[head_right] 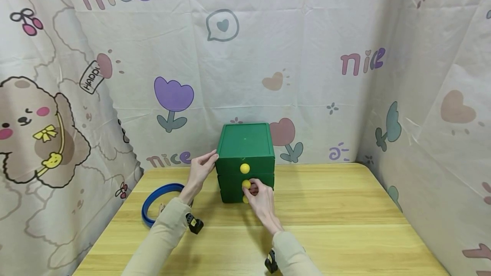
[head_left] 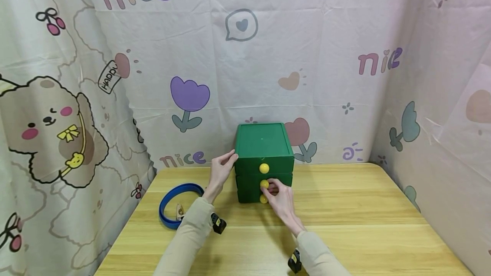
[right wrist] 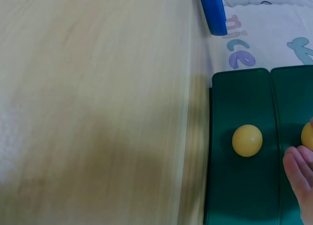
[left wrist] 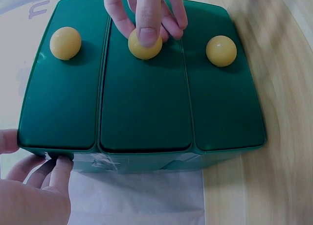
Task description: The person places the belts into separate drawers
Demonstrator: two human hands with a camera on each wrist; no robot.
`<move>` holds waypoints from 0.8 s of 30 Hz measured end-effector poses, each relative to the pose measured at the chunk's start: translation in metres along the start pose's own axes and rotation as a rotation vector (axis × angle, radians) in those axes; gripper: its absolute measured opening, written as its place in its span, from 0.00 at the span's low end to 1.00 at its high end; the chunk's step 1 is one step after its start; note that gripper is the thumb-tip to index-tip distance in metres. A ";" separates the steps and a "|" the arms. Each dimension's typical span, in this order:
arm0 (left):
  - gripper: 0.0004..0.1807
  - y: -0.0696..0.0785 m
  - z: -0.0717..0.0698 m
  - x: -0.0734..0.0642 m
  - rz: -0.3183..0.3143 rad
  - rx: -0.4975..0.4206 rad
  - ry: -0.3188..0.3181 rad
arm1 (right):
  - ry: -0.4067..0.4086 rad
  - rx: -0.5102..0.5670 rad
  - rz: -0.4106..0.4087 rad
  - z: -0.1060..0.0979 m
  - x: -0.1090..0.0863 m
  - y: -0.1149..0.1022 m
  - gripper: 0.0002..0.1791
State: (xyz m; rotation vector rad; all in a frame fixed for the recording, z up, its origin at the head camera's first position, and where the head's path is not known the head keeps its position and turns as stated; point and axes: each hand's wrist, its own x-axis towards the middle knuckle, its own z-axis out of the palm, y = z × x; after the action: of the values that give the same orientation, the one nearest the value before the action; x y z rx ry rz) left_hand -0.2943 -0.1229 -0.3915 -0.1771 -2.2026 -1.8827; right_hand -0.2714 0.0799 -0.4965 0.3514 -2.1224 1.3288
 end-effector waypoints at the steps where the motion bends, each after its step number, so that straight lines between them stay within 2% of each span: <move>1: 0.23 0.000 0.000 0.000 0.000 0.000 -0.002 | -0.001 0.000 0.000 0.000 0.000 0.000 0.10; 24: 0.22 0.001 -0.001 0.000 -0.010 -0.019 -0.004 | -0.009 0.008 0.002 0.000 0.000 -0.001 0.11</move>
State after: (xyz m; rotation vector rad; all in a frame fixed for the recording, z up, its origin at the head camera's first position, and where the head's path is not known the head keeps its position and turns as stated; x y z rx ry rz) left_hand -0.2944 -0.1235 -0.3906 -0.1735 -2.1921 -1.9109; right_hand -0.2711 0.0799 -0.4955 0.3589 -2.1266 1.3393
